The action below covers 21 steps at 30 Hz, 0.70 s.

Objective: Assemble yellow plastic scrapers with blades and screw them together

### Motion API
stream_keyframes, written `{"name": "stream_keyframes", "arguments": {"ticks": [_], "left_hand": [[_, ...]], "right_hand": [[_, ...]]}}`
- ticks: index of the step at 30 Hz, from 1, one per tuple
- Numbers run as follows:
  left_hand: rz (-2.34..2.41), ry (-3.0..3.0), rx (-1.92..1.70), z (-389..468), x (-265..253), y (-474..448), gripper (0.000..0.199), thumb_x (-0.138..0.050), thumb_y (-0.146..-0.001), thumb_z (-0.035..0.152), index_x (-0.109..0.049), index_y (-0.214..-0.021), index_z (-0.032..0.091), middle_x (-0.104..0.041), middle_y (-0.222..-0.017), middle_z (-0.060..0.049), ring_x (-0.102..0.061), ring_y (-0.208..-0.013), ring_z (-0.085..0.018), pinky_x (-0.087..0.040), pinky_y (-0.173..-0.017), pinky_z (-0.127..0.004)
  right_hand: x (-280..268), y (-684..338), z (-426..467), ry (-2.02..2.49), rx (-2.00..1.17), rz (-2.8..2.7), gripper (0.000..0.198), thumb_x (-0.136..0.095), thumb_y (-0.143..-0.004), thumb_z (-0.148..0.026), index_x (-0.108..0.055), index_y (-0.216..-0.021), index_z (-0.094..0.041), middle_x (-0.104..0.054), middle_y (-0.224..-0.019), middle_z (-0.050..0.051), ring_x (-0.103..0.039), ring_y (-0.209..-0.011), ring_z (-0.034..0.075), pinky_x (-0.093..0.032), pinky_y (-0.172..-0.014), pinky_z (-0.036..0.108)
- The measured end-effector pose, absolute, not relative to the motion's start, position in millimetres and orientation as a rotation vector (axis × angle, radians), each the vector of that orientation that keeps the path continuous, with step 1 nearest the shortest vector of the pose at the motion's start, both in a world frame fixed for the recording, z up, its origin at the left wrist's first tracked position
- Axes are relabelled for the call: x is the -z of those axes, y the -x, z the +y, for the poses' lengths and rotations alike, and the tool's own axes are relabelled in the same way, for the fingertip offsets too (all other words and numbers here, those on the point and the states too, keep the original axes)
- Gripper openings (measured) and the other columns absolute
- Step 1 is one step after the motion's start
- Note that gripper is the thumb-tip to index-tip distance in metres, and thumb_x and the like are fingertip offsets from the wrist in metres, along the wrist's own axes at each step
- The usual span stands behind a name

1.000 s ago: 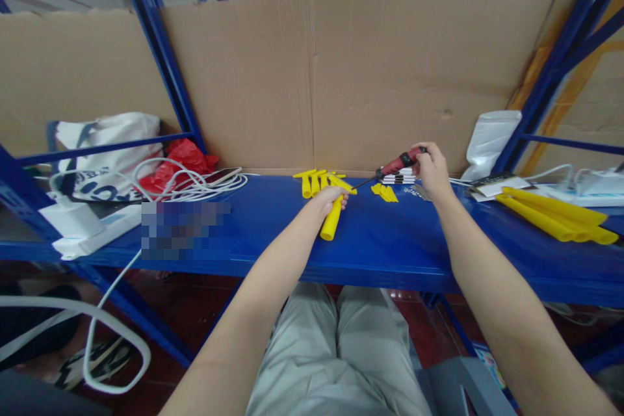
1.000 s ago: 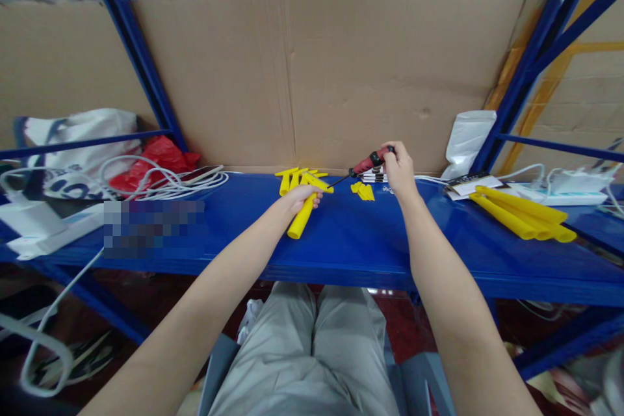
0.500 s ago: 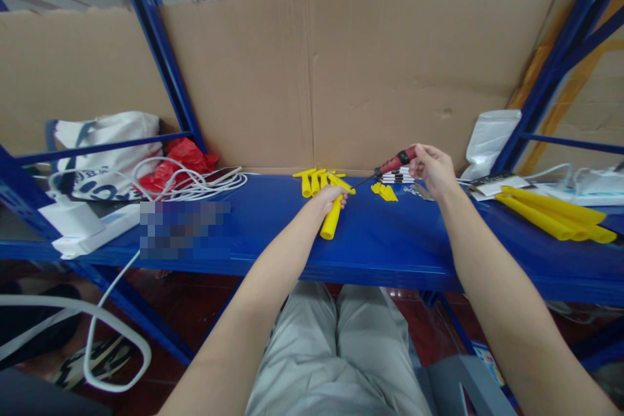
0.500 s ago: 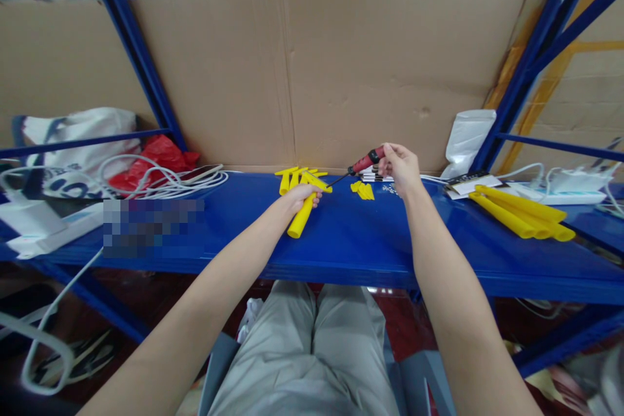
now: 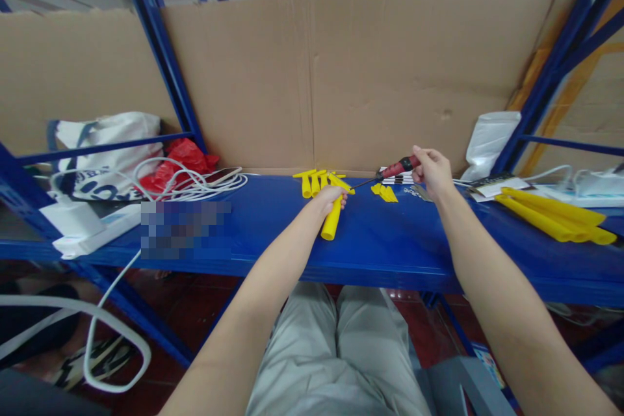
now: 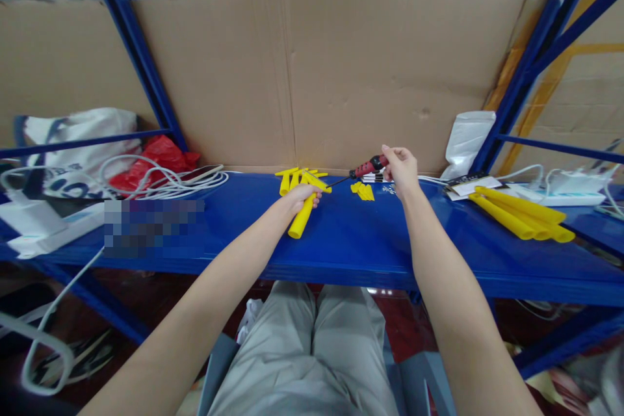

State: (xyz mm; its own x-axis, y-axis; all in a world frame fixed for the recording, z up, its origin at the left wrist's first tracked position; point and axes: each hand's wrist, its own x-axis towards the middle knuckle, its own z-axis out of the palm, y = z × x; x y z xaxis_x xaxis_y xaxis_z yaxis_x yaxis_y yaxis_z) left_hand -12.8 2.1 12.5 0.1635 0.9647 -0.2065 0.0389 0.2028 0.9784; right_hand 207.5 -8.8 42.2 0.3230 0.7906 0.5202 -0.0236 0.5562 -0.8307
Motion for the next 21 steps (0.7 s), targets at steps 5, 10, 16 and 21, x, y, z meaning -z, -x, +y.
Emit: {"name": "stream_keyframes", "arguments": {"ticks": [5,10,16,21], "left_hand": [[1.197,-1.13,-0.939,2.3,-12.3,12.7,0.017,-0.042,-0.082,0.002,-0.047,-0.071,0.015,-0.041,-0.043,0.005,-0.035,-0.035,-0.005,-0.027,-0.04,-0.018],[1.207,-1.123,-0.941,4.3,-11.0,12.7,0.015,-0.044,-0.081,0.002,-0.049,-0.073,0.014,-0.042,-0.044,0.005,-0.036,-0.036,-0.006,-0.029,-0.041,-0.018],[1.203,-1.137,-0.942,3.5,-11.2,12.5,0.014,-0.046,-0.08,0.002,-0.048,-0.073,0.014,-0.042,-0.042,0.006,-0.036,-0.035,-0.005,-0.029,-0.041,-0.018],[1.201,-1.147,-0.967,1.0,-11.9,11.2,0.019,-0.046,-0.082,0.003,-0.043,-0.068,0.016,-0.041,-0.041,0.006,-0.035,-0.034,-0.004,-0.027,-0.04,-0.018]], "right_hand": [[-46.6,-205.2,-18.2,0.786,-0.773,-1.155,0.031,-0.067,-0.069,-0.046,-0.055,-0.074,-0.019,-0.044,-0.04,-0.008,-0.041,-0.031,0.006,-0.028,-0.03,0.017],[-50.8,-204.0,-23.3,0.692,-0.917,-1.149,0.026,-0.07,-0.068,-0.037,-0.053,-0.071,-0.019,-0.055,-0.052,-0.005,-0.047,-0.04,0.005,-0.038,-0.038,0.017],[-48.1,-205.7,-17.9,0.707,-0.873,-1.097,0.034,-0.075,-0.062,-0.039,-0.048,-0.065,-0.02,-0.047,-0.048,-0.008,-0.042,-0.038,0.004,-0.035,-0.036,0.016],[-47.3,-205.1,-17.1,0.716,-0.887,-1.059,0.039,-0.077,-0.058,-0.042,-0.046,-0.067,-0.021,-0.04,-0.042,-0.01,-0.039,-0.035,0.005,-0.032,-0.034,0.017]]}}
